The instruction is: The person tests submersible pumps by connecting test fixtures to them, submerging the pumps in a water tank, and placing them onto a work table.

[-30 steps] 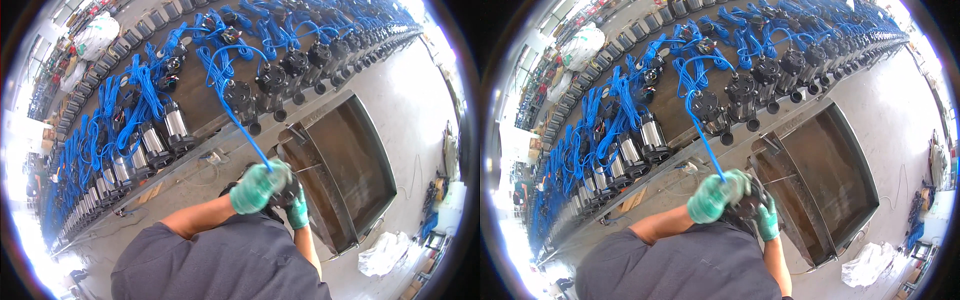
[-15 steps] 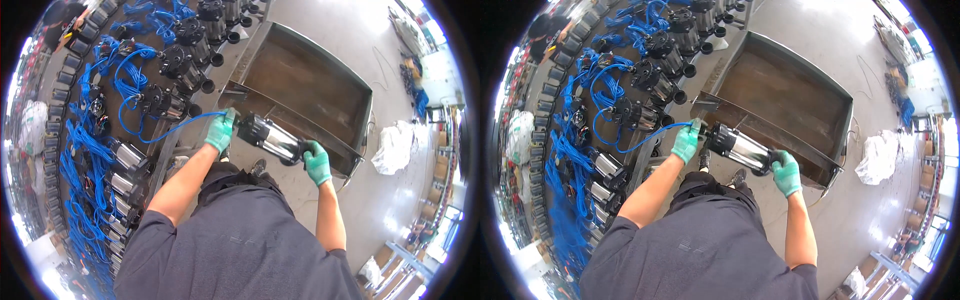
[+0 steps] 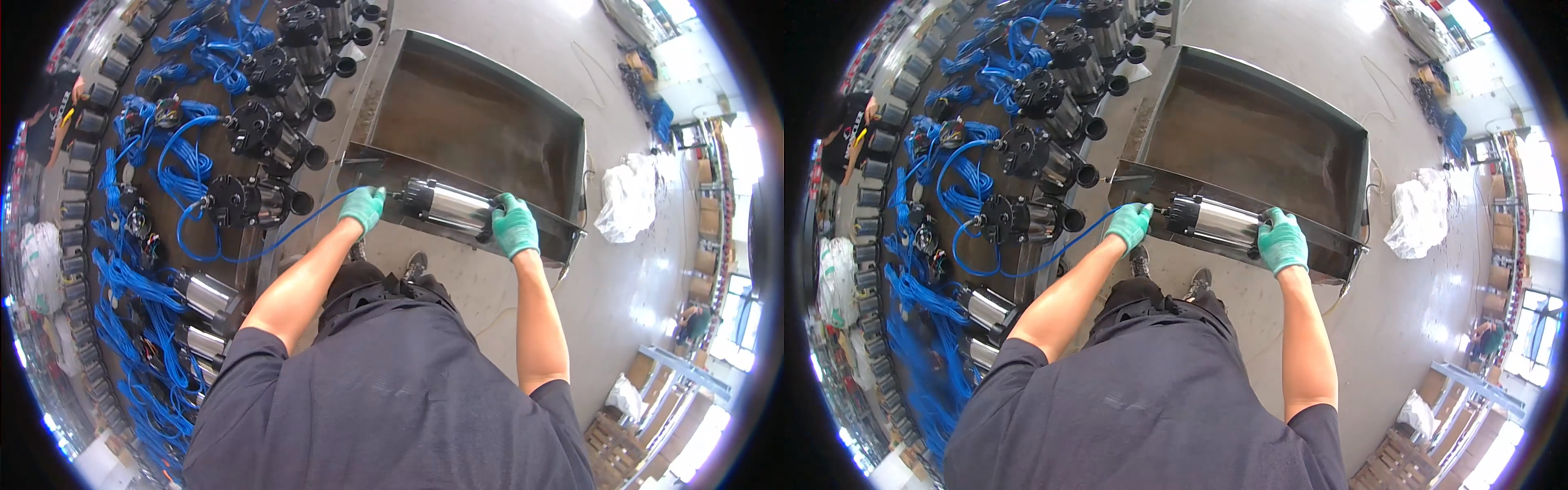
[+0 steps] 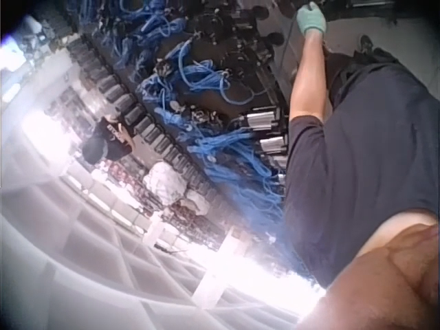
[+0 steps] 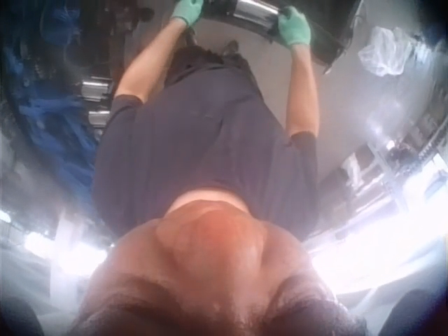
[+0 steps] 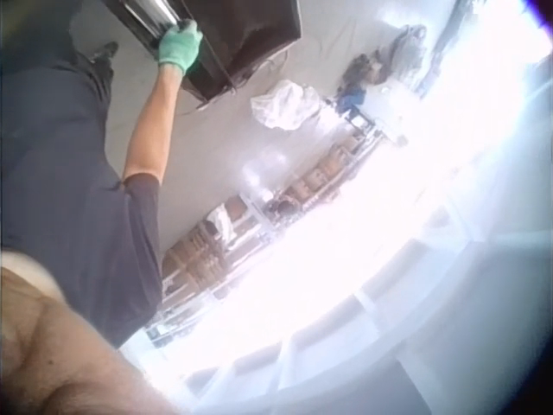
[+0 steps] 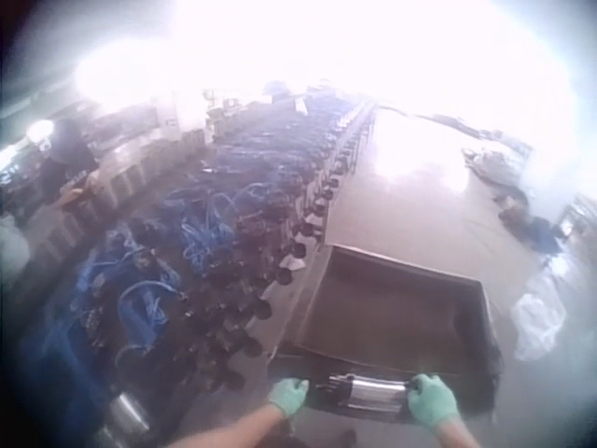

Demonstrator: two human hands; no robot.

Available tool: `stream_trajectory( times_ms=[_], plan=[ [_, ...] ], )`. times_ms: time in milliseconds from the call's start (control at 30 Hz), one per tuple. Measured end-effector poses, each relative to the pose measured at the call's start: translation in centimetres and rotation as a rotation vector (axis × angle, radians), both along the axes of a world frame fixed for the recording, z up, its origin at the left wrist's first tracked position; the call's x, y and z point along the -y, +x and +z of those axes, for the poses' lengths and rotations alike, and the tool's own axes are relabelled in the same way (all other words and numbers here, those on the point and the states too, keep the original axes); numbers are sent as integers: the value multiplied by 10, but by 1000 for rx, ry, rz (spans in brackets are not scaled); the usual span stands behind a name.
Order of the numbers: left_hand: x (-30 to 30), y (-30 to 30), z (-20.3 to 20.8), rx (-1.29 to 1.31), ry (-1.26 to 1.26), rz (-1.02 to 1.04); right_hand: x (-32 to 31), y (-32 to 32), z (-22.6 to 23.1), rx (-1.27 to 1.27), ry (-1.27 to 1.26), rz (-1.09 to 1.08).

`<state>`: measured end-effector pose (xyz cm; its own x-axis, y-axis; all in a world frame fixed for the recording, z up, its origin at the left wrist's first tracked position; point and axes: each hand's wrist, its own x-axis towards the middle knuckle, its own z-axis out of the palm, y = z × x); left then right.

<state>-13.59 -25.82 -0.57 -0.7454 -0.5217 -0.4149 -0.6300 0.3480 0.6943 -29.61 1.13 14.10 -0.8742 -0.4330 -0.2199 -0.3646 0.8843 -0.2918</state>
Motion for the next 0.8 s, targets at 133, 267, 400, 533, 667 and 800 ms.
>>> stream_trajectory(
  times_ms=[133, 267, 400, 533, 667, 800],
  plan=[
    [-31, 4, 40, -307, 178, 31, -2, 6, -3, -29, 10, -94],
    [-65, 4, 31, -332, -106, -74, 12, 6, -3, -41, 31, -132],
    [-61, -7, 49, -258, 118, -93, 6, 8, 2, 13, 19, -156],
    [-54, -3, 26, -178, -123, -195, 6, 11, 12, 82, 60, -131],
    [-41, 6, 0, -294, -152, -166, 1, 9, 8, 113, -46, -50],
    [-60, -3, 44, -205, 39, -57, -70, 4, -3, 278, -707, -166]
  ],
)
